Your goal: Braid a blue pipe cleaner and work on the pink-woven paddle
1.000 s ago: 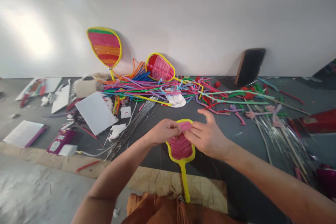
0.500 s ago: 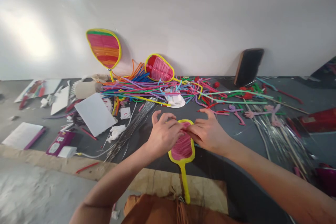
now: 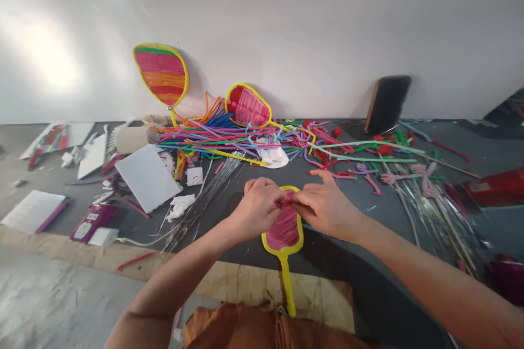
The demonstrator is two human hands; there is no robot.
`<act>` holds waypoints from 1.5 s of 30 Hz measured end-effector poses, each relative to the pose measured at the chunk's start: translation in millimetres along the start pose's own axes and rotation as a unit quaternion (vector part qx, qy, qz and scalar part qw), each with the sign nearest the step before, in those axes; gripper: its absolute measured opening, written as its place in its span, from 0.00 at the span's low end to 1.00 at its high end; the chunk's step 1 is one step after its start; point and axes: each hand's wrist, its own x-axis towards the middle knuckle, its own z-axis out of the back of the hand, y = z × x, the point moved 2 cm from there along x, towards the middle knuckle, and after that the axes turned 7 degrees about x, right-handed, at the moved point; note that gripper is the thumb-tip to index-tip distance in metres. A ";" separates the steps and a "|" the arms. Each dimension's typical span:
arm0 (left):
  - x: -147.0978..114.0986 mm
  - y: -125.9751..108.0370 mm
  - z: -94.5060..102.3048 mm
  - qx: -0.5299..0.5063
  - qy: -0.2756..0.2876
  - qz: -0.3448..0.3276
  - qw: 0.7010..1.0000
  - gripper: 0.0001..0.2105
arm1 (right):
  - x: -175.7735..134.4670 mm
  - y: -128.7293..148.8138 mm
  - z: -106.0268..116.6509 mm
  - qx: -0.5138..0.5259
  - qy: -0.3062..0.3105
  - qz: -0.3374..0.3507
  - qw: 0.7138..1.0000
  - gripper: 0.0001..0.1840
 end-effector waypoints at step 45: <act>-18.4 -8.2 5.3 0.116 -0.205 -0.035 0.971 0.08 | 3.6 -3.4 7.7 0.071 0.033 -0.097 0.992 0.06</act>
